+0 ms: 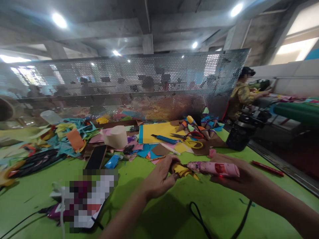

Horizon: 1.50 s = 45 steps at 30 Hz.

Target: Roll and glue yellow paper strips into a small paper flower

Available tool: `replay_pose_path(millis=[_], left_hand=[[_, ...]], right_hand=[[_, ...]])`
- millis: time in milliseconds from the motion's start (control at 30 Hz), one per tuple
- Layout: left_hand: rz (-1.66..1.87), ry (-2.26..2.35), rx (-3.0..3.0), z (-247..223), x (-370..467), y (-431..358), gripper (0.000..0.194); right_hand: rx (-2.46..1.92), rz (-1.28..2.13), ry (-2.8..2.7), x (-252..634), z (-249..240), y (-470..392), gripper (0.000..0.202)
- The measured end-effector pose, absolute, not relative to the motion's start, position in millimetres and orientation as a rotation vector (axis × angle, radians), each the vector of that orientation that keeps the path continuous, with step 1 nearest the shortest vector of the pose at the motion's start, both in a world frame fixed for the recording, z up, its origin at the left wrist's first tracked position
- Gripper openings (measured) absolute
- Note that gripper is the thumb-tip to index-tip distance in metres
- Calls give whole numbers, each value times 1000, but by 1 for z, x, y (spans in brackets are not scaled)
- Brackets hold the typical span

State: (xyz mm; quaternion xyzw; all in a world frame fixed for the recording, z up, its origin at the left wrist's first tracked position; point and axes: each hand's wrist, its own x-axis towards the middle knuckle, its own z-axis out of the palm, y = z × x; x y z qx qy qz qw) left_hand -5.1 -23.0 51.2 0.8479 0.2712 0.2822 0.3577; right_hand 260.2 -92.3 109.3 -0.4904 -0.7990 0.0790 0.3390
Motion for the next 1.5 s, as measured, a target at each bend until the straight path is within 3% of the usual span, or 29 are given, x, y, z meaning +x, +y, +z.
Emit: replay_pose_path(millis=[267, 533, 1033, 1500], left_hand=[[684, 702, 2193, 50, -2, -25, 31], [732, 685, 2160, 51, -3, -24, 43], [720, 682, 2146, 50, -4, -23, 30], [690, 699, 2162, 51, -1, -23, 36]], right_hand=[[-1222, 277, -2129, 258, 101, -88, 24], [-1157, 109, -2166, 259, 110, -92, 10], [-1238, 165, -2176, 264, 112, -90, 18], [-1225, 197, -2149, 259, 109, -87, 17]])
